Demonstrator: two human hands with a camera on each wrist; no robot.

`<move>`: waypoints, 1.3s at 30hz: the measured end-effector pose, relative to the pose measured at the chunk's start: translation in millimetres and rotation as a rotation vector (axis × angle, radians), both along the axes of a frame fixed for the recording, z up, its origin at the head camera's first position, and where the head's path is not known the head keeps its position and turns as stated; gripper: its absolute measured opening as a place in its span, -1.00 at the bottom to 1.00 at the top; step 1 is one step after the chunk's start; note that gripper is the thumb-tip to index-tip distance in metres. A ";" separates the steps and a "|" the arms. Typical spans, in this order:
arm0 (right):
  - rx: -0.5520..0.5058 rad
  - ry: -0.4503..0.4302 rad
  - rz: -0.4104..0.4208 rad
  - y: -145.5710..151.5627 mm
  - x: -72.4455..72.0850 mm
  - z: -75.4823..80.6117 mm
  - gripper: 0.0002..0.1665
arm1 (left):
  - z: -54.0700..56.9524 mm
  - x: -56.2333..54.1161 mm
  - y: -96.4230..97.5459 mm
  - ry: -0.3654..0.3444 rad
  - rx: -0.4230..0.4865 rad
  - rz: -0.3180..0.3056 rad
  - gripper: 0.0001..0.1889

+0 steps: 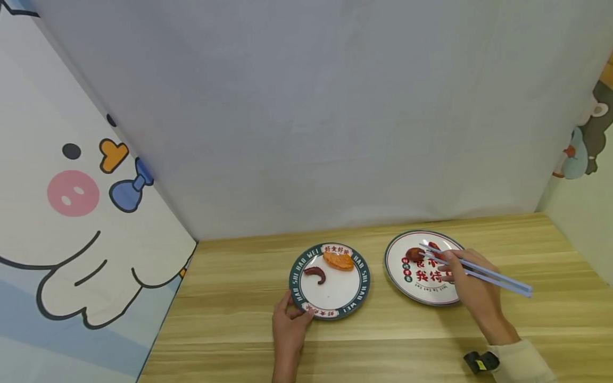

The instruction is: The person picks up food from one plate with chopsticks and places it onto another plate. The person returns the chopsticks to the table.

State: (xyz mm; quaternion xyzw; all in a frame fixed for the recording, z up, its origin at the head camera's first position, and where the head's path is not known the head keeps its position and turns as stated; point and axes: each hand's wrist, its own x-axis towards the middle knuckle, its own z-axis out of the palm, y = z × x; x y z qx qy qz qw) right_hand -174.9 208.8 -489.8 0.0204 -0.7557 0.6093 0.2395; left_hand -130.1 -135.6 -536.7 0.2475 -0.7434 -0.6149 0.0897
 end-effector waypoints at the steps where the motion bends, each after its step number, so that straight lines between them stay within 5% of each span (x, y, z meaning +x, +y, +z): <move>1: -0.002 0.004 0.002 -1.6 0.2 0.4 -0.79 | 0.1 0.1 0.1 -0.005 0.000 0.001 -0.14; 19: -0.058 0.049 0.109 -33.0 1.3 0.2 -0.82 | -2.0 -0.6 -0.3 0.005 -0.001 -0.002 -0.14; 39: -0.104 0.004 0.193 -67.6 6.0 1.0 -0.82 | 0.3 1.2 0.5 0.011 0.001 -0.004 -0.15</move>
